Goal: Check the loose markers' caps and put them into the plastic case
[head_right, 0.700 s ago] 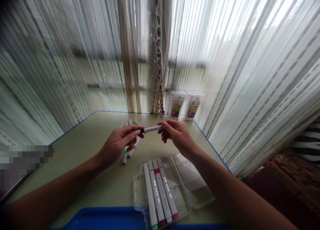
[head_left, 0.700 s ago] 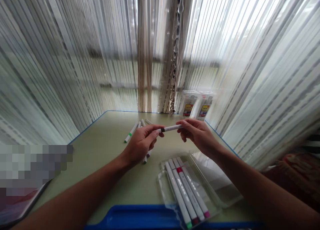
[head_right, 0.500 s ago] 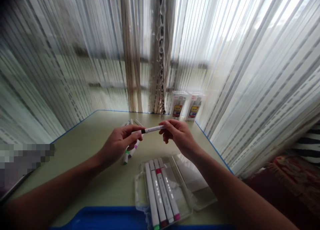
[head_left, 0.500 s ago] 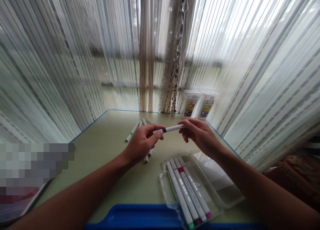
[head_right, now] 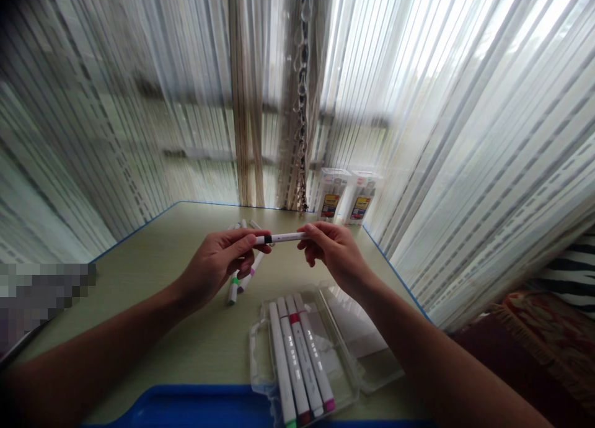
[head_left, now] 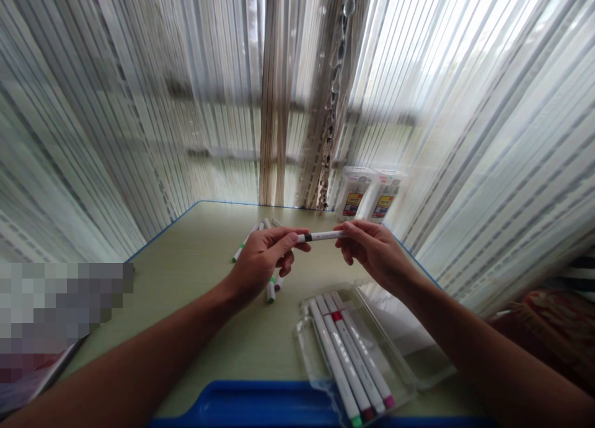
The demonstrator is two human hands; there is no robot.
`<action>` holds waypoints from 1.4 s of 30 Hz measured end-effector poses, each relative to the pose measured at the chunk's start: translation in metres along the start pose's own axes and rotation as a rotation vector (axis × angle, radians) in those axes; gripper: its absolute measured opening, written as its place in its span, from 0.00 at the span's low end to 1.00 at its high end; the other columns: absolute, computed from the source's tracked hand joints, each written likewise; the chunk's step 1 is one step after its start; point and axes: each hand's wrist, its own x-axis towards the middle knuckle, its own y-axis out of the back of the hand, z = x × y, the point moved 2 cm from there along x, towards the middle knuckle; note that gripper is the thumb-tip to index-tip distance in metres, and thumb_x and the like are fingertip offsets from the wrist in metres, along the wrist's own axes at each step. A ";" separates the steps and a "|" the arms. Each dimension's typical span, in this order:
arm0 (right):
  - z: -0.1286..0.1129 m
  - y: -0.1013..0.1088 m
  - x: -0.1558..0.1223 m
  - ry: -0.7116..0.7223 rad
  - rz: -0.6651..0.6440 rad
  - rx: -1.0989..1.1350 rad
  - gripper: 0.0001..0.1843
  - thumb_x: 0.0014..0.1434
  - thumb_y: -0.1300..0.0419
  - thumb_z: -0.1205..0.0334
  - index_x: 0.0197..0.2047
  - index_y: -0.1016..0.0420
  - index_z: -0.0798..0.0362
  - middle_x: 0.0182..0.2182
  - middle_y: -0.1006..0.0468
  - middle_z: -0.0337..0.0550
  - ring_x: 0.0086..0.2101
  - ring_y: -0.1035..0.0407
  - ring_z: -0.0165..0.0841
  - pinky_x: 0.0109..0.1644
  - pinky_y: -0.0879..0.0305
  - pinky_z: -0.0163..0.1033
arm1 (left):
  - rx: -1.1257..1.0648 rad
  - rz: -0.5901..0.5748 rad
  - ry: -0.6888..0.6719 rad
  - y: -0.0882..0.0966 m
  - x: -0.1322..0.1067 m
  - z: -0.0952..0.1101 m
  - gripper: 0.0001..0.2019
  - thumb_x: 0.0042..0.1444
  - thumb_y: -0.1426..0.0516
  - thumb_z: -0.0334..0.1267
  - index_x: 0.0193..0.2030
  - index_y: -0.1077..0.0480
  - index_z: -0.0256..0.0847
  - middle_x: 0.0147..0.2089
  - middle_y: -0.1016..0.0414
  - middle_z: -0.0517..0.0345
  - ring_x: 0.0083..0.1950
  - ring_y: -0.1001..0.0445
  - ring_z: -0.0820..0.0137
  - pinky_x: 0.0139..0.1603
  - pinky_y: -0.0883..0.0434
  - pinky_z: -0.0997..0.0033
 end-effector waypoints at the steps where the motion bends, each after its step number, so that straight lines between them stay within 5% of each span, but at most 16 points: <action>1: 0.000 0.000 0.000 -0.013 0.015 0.018 0.15 0.54 0.33 0.52 0.34 0.22 0.57 0.23 0.23 0.42 0.18 0.34 0.26 0.20 0.39 0.32 | -0.036 -0.013 0.004 0.000 0.000 0.000 0.16 0.56 0.39 0.41 0.47 0.24 0.31 0.37 0.22 0.46 0.22 0.36 0.78 0.21 0.38 0.74; 13: -0.001 0.002 0.001 0.034 0.039 0.042 0.12 0.52 0.30 0.56 0.34 0.21 0.56 0.25 0.23 0.41 0.18 0.37 0.24 0.19 0.41 0.30 | 0.051 0.035 -0.064 0.003 0.001 0.004 0.14 0.53 0.35 0.37 0.44 0.23 0.31 0.30 0.23 0.53 0.20 0.38 0.81 0.19 0.39 0.78; 23: 0.004 0.004 0.003 -0.136 0.054 0.180 0.12 0.51 0.30 0.57 0.35 0.20 0.57 0.19 0.28 0.37 0.17 0.37 0.24 0.19 0.40 0.29 | -0.040 -0.224 0.003 -0.001 -0.005 0.002 0.17 0.54 0.36 0.37 0.51 0.24 0.40 0.40 0.20 0.46 0.23 0.32 0.78 0.22 0.35 0.74; 34: 0.000 0.001 -0.001 -0.041 -0.005 0.127 0.11 0.52 0.30 0.57 0.32 0.21 0.57 0.21 0.24 0.40 0.17 0.37 0.23 0.18 0.40 0.28 | -0.073 -0.076 0.043 0.002 -0.001 0.004 0.12 0.57 0.38 0.41 0.40 0.22 0.34 0.28 0.23 0.53 0.21 0.36 0.80 0.21 0.39 0.78; 42: -0.001 -0.008 -0.009 0.019 -0.076 -0.176 0.17 0.45 0.27 0.54 0.31 0.21 0.58 0.22 0.23 0.41 0.17 0.35 0.25 0.19 0.39 0.31 | 0.262 -0.035 0.023 0.000 -0.001 -0.001 0.14 0.53 0.36 0.42 0.42 0.24 0.34 0.27 0.27 0.59 0.18 0.39 0.81 0.16 0.41 0.80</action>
